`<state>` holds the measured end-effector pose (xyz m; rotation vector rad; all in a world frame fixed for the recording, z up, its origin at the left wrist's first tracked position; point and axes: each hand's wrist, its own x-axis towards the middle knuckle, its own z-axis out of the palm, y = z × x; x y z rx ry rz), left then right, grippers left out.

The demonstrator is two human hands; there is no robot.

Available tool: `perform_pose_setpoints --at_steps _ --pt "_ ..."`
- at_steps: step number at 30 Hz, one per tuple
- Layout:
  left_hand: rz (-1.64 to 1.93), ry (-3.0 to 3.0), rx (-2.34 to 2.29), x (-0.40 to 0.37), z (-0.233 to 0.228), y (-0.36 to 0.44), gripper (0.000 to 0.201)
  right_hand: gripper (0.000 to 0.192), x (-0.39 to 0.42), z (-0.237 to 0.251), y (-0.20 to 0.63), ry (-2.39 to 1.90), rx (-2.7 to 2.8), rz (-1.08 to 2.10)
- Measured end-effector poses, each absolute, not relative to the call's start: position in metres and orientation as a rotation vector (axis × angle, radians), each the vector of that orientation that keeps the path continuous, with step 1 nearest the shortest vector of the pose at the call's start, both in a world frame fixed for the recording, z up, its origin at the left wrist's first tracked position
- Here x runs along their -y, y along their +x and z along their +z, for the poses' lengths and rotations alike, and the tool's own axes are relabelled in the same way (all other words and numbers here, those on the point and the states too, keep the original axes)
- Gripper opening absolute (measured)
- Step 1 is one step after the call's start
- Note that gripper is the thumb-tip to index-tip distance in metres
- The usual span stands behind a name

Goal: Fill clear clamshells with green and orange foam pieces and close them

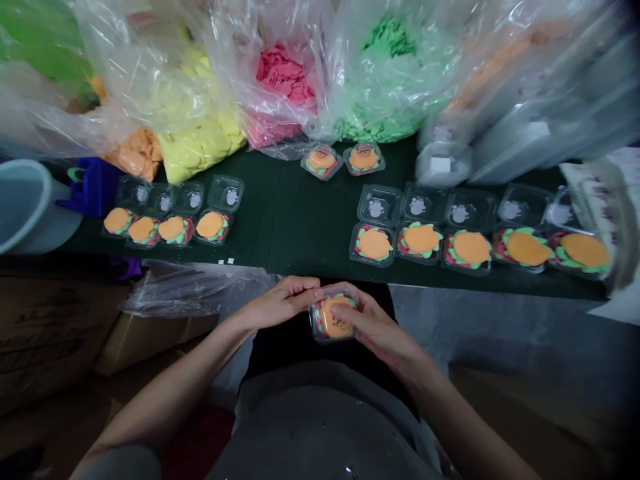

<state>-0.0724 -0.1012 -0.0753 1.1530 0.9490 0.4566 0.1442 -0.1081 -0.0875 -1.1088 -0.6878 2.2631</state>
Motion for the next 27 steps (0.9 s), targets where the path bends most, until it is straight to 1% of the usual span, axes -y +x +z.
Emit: perform_pose_setpoints --at_steps 7,12,16,19,23,27 --pt "0.69 1.224 -1.259 0.122 -0.083 -0.051 0.036 0.034 0.118 -0.094 0.128 -1.137 0.432 2.108" --pt "0.818 0.986 -1.231 0.136 -0.094 -0.043 0.039 0.032 0.125 -0.094 0.126 -1.142 0.411 2.073" --pt "0.805 0.864 -1.163 0.128 -0.095 -0.043 0.043 0.031 0.121 -0.093 0.128 -1.134 0.428 2.119" --pt "0.824 0.945 -1.23 0.125 -0.091 -0.041 0.045 0.028 0.119 -0.094 0.125 -1.135 0.365 2.032" --pt "0.809 1.134 -1.363 0.139 -0.086 -0.037 0.042 0.027 0.119 -0.092 0.117 -1.153 0.28 1.902" --pt "0.862 1.045 -1.376 0.155 -0.092 -0.032 0.041 0.026 0.118 -0.09 0.113 -1.171 0.274 1.837"
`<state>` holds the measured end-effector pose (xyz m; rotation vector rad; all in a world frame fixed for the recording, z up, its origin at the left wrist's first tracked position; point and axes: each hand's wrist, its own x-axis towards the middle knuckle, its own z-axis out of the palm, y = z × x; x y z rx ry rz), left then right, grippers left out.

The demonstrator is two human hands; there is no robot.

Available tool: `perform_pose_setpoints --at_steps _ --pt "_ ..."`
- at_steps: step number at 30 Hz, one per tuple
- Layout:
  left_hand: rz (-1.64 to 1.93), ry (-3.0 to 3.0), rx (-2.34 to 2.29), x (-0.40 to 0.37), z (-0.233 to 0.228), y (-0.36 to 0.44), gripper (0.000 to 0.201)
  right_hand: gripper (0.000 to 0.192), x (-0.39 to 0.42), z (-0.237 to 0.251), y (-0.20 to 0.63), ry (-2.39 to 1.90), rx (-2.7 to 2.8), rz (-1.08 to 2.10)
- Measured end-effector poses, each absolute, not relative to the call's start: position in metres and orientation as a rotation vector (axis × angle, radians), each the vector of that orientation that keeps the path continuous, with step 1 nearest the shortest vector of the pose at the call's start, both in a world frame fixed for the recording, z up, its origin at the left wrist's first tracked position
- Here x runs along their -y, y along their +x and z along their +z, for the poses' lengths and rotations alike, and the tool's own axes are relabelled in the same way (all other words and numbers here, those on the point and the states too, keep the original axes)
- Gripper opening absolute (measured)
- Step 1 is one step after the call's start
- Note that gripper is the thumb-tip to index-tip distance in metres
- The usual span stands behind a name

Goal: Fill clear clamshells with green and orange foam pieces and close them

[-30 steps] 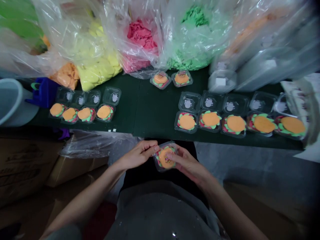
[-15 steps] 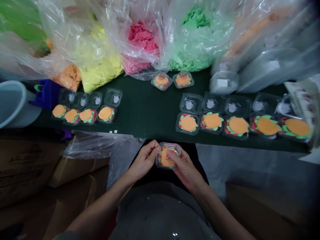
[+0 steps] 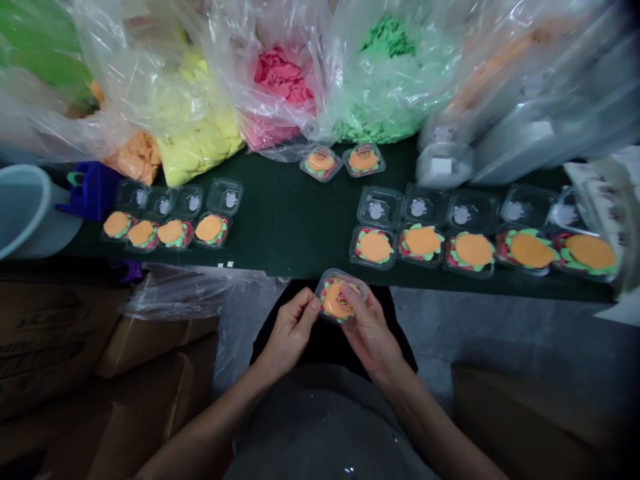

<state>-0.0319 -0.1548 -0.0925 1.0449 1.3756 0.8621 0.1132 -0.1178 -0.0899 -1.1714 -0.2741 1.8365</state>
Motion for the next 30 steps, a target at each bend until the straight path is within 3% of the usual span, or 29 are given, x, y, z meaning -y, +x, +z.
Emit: perform_pose_setpoints --at_steps 15,22,26,30 --pt "1.012 0.929 -1.32 0.15 -0.104 -0.025 0.045 0.032 0.109 -0.09 0.111 -1.118 0.336 1.848" --pt "1.064 1.216 -1.522 0.106 -0.088 -0.056 0.032 0.038 0.061 -0.097 0.072 -0.979 0.375 1.818" --pt "1.125 1.41 -1.565 0.07 -0.095 -0.072 0.058 0.043 0.016 -0.096 0.044 -0.868 0.453 1.89" --pt "1.179 1.53 -1.789 0.005 -0.109 -0.097 0.043 0.039 -0.026 -0.093 0.018 -0.805 0.48 1.94"
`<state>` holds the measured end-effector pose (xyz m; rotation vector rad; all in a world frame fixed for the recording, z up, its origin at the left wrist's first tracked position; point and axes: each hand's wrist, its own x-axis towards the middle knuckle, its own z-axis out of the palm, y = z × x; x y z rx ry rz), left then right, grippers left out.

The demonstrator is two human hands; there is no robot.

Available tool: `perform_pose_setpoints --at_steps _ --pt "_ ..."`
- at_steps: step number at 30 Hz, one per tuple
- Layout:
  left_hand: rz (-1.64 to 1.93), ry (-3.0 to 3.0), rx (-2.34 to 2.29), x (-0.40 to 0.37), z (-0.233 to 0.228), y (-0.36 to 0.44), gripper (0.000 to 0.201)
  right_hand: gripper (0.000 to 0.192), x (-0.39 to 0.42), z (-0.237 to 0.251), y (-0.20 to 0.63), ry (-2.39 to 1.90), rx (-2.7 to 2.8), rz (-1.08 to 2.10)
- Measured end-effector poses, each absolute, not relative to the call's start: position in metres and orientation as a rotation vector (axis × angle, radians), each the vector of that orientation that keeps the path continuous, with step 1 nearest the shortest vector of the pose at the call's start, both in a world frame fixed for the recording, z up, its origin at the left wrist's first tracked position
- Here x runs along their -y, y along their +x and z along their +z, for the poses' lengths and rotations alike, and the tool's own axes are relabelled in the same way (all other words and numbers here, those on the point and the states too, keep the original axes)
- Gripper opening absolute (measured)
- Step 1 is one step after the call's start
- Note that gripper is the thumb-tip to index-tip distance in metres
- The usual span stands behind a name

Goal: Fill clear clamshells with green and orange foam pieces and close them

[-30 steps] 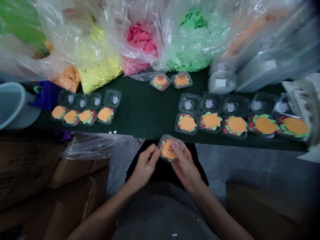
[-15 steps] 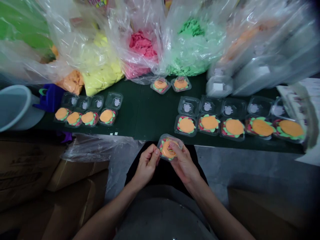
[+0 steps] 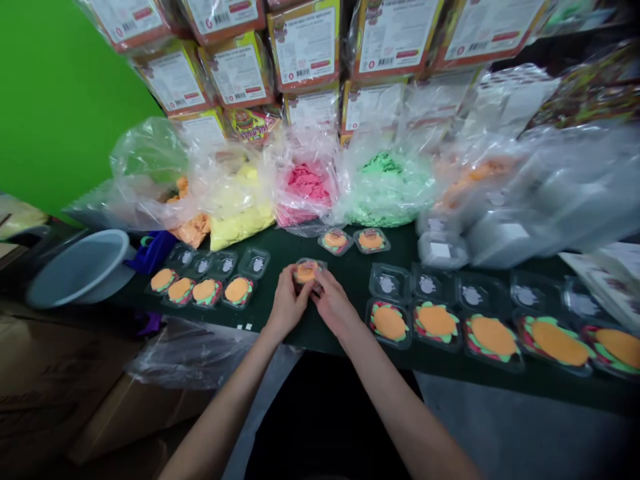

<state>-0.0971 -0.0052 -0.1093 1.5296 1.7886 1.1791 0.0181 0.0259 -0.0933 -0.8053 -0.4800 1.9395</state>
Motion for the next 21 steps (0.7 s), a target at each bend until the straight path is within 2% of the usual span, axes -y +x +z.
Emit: perform_pose_setpoints --at_steps 5,8,10,14,18,21 --pt "0.899 1.66 -2.166 -0.064 -0.102 -0.11 0.047 0.04 -0.051 -0.101 0.007 -0.874 0.412 1.956" --pt "0.795 1.778 -2.247 -0.077 -0.089 -0.126 0.055 0.042 -0.045 -0.101 0.018 -0.911 0.408 1.98" --pt "0.715 1.959 -2.252 -0.077 -0.079 -0.152 0.053 0.041 -0.031 -0.097 0.031 -0.895 0.434 2.02" --pt "0.193 2.223 -2.128 -0.078 -0.061 -0.222 0.053 0.037 0.022 -0.09 0.049 -0.805 0.433 2.162" --pt "-0.063 2.2 -1.914 -0.085 -0.049 -0.257 0.028 0.032 0.082 -0.104 0.045 -0.845 0.39 2.37" --pt "-0.047 2.234 -1.781 -0.082 -0.041 -0.248 0.024 0.031 0.109 -0.12 0.041 -0.902 0.364 2.437"
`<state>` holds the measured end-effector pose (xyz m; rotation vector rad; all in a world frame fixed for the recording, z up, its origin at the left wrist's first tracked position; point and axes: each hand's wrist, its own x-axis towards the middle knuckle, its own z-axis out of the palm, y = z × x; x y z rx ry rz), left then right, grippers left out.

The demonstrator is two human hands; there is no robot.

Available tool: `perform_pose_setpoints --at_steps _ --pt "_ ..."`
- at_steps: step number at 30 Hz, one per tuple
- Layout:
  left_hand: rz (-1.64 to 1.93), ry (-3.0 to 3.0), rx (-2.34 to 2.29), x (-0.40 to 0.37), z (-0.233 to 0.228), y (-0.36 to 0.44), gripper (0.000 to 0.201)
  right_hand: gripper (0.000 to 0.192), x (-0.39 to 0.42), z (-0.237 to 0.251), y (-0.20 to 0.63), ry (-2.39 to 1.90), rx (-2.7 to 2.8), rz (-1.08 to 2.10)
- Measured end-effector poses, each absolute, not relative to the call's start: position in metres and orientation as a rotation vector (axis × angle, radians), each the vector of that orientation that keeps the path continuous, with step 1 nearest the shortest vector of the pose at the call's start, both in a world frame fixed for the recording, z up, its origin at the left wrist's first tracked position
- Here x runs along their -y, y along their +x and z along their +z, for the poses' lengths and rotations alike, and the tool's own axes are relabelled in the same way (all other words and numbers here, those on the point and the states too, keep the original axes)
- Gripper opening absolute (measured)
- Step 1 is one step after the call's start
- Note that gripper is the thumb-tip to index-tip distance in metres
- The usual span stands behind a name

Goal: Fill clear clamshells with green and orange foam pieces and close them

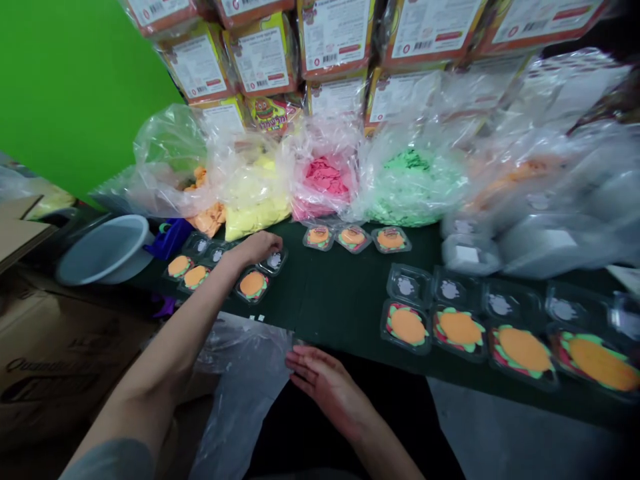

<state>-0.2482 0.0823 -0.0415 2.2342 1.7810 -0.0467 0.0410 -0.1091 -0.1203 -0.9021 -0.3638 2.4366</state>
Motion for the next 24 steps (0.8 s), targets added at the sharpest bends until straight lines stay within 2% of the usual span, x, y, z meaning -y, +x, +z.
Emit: perform_pose_setpoints --at_steps 6,15,20,24 --pt "0.023 2.262 -1.506 -0.067 -0.033 -0.196 0.02 0.042 0.115 -0.132 0.057 -0.943 0.252 2.381" --pt "0.294 2.284 -1.242 -0.038 -0.051 -0.103 0.022 0.051 0.103 -0.126 0.081 -0.881 0.006 2.29" --pt "0.422 2.317 -1.276 -0.015 -0.059 -0.094 0.027 0.038 0.104 -0.124 0.086 -0.794 -0.069 2.29" --pt "0.475 2.305 -1.326 -0.01 -0.066 -0.099 0.026 0.04 0.109 -0.128 0.093 -0.745 0.013 2.353"
